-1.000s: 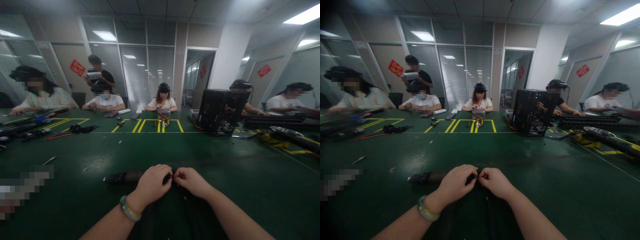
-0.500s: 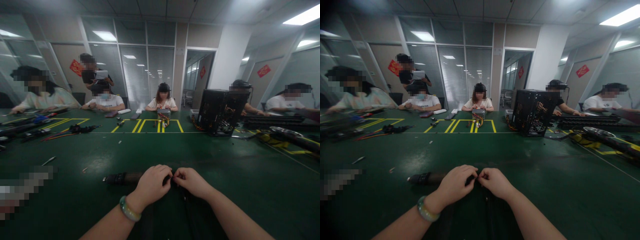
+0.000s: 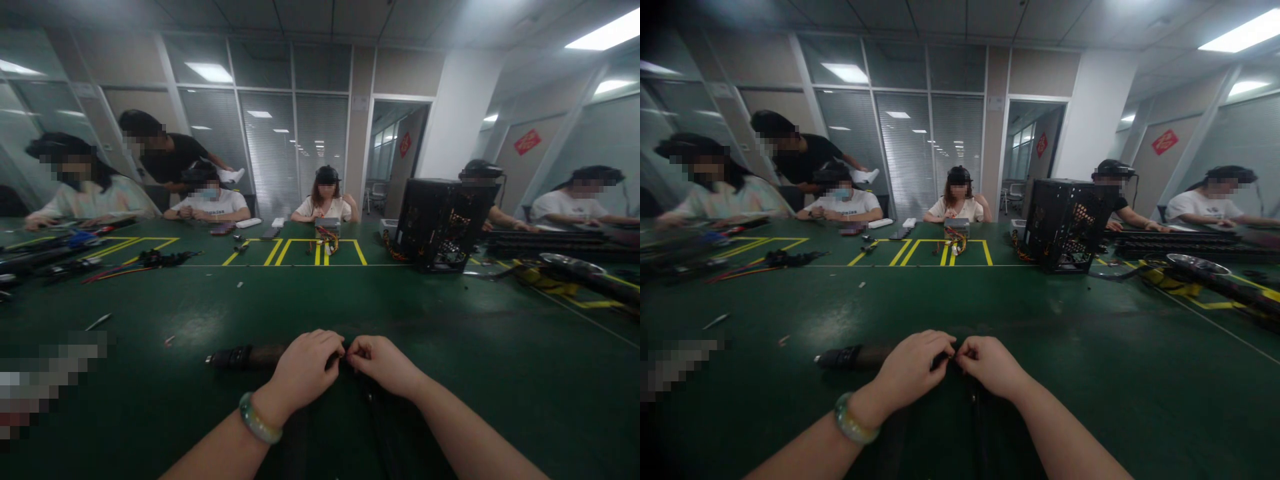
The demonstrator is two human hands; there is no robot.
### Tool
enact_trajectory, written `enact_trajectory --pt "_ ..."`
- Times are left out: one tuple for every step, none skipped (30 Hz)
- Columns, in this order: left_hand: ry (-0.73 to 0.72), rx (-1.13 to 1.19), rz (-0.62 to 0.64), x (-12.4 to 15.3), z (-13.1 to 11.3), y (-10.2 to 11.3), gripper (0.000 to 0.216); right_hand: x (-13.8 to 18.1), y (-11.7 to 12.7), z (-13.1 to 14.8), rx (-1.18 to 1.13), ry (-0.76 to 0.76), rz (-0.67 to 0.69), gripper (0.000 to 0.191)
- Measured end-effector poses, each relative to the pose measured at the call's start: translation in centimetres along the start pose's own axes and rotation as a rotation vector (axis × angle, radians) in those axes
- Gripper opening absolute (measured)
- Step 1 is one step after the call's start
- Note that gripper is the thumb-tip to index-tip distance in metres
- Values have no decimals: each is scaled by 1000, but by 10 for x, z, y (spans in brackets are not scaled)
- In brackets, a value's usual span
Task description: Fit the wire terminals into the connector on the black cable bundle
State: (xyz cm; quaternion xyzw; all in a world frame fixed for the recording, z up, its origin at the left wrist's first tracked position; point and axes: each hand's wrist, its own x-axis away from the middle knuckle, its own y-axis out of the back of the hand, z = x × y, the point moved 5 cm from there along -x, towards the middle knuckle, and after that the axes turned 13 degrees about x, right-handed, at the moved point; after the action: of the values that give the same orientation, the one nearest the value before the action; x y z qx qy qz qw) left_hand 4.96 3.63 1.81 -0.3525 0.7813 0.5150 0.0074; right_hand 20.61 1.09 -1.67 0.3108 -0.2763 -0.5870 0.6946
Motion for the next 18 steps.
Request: enact_trajectory --pt "-2 4 -3 0 -1 0 18 0 0 0 1 3 -4 12" --pt "-2 9 -7 0 -1 1 18 0 0 0 2 7 -5 12" --pt "0 14 -13 0 -1 1 17 -1 0 0 5 9 -6 12" --pt "4 18 -19 1 -1 2 15 -1 0 0 9 8 -6 13" --pt "9 20 -25 1 0 2 14 -1 0 0 12 4 -8 13" --pt "16 20 -30 1 1 2 12 -1 -1 -1 14 -1 -6 13" --pt "22 18 -32 1 2 1 11 -1 -1 -1 13 -7 -3 13" --pt "26 13 -33 1 2 1 10 -1 -1 -1 11 -13 1 13" --pt "27 7 -30 0 3 1 9 -1 -1 -1 8 -15 5 13" --pt "26 1 -26 0 3 0 8 -1 -1 0 4 -15 10 13" --pt "22 -3 -21 0 3 0 7 0 0 0 0 -14 12 13" --pt "19 -5 -17 0 3 0 7 0 0 1 -3 -11 12 13" --pt "15 -6 -13 0 2 0 7 0 1 2 -3 -8 10 13" --pt "11 -7 -9 -1 2 0 8 0 1 2 -1 -6 6 13" --pt "6 -9 -4 -1 1 0 9 1 1 3 3 -6 6 13" --pt "2 -11 1 -1 0 0 9 1 1 3 7 -7 7 12" --pt "-3 -14 5 -1 0 0 10 1 1 3 11 -8 6 12" --pt "-7 -15 8 -1 0 0 12 1 1 3 16 -10 5 12"
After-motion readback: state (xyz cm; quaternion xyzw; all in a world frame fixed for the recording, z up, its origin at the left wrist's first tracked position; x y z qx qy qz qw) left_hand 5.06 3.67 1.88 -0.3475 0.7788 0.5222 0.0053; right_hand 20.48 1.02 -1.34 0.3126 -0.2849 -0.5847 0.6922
